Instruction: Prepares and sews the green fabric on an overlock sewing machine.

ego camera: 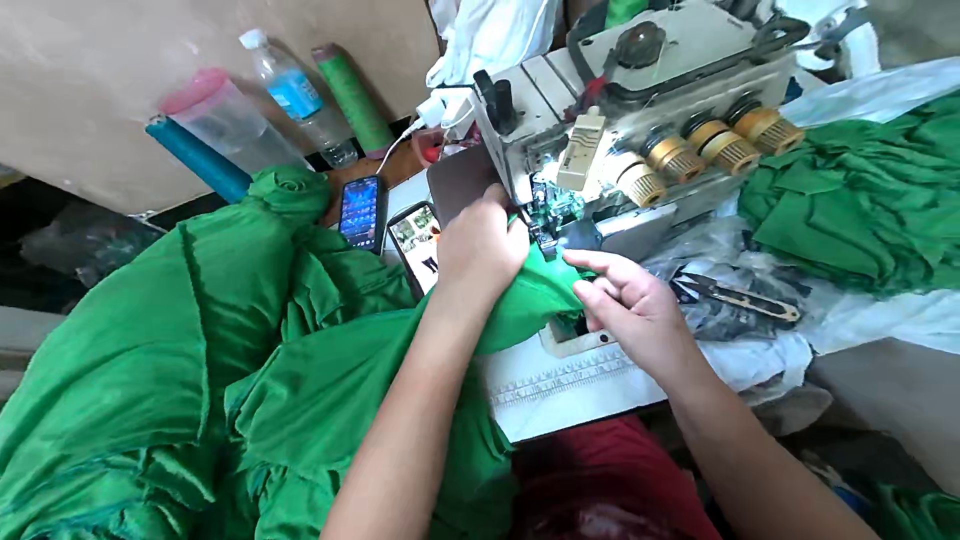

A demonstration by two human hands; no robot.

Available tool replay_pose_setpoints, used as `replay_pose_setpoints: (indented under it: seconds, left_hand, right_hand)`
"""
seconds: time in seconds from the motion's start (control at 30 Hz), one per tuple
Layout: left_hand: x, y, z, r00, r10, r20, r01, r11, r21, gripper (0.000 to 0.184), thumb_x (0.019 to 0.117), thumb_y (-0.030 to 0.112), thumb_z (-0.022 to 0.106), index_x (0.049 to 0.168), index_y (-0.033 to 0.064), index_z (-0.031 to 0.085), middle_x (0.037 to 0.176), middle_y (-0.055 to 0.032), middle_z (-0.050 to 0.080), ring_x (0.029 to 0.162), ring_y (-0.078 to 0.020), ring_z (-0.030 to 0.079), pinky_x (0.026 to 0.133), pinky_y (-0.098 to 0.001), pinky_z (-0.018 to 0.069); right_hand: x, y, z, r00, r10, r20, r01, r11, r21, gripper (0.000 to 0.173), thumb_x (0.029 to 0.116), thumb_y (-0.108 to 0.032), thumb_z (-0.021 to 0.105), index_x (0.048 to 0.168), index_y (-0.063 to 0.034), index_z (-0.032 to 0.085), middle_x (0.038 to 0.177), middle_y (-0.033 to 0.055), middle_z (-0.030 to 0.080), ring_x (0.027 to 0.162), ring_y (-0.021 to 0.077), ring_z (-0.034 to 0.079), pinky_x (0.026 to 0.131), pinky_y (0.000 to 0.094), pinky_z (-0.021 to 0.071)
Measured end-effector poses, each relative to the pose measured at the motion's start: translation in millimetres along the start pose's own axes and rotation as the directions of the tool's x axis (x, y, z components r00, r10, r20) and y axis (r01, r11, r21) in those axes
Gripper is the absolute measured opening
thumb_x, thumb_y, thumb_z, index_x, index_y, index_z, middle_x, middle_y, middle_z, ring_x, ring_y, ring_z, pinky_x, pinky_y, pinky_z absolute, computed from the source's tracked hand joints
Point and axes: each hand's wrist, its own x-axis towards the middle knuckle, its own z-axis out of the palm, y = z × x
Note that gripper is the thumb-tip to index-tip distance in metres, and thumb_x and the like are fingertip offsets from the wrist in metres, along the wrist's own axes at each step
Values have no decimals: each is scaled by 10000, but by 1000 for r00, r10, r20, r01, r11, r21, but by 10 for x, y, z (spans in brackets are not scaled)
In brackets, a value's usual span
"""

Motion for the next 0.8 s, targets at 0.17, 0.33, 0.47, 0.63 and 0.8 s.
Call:
replay_pose_setpoints:
  seconds: [0.17, 0.33, 0.47, 0.63, 0.8]
  left_hand:
    - [-385, -202, 98, 951, 273, -141, -292, 947, -136, 353, 811, 44, 604, 1163, 63, 629, 1247, -123, 621, 1184, -324, 587, 929, -573, 494]
    - [-843, -328, 389, 854, 422, -305, -466, 880, -87, 232, 988, 195, 526, 1116, 155, 714, 1421, -50, 606, 1453, -271, 424, 1151, -590, 311]
    - [-1170, -261, 460, 811, 422, -405, -504, 856, -117, 239, 1065, 303, 512, 1118, 154, 691, 1286, -55, 681, 1295, -206, 560, 1080, -437, 399]
    - [-1584, -240, 651, 847, 470, -247, -519, 832, -195, 222, 1052, 240, 515, 1082, 144, 712, 1189, -26, 722, 1168, -163, 641, 1011, -350, 477]
    - [-1912, -270, 759, 855, 513, 70, -470, 825, -314, 276, 978, 181, 630, 1230, 102, 713, 1380, -111, 647, 1288, -254, 616, 1073, -433, 499]
  right_hand:
    - [-31, 90, -8, 999, -6, 42, 3, 997, 73, 376, 1009, -139, 580, 1379, -75, 593, 783, -59, 669, 642, -17, 607, 595, 128, 512]
    - [-144, 180, -68, 997, -23, 71, 16, 994, 107, 406, 999, -152, 588, 1383, -25, 552, 862, -33, 693, 714, 17, 657, 667, 169, 565]
    - [-332, 221, -184, 989, -39, 145, 25, 995, 98, 399, 1008, -155, 576, 1349, 46, 525, 871, -53, 674, 751, 9, 665, 712, 195, 587]
    - [-509, 256, -391, 970, -55, 235, 62, 998, -21, 491, 1005, -240, 612, 1423, 4, 527, 1300, 55, 661, 925, 40, 696, 806, 220, 599]
    - [-541, 102, -824, 968, -96, 231, 154, 956, -248, 468, 1013, -331, 599, 1429, -118, 574, 1452, 61, 562, 821, -16, 658, 666, 174, 574]
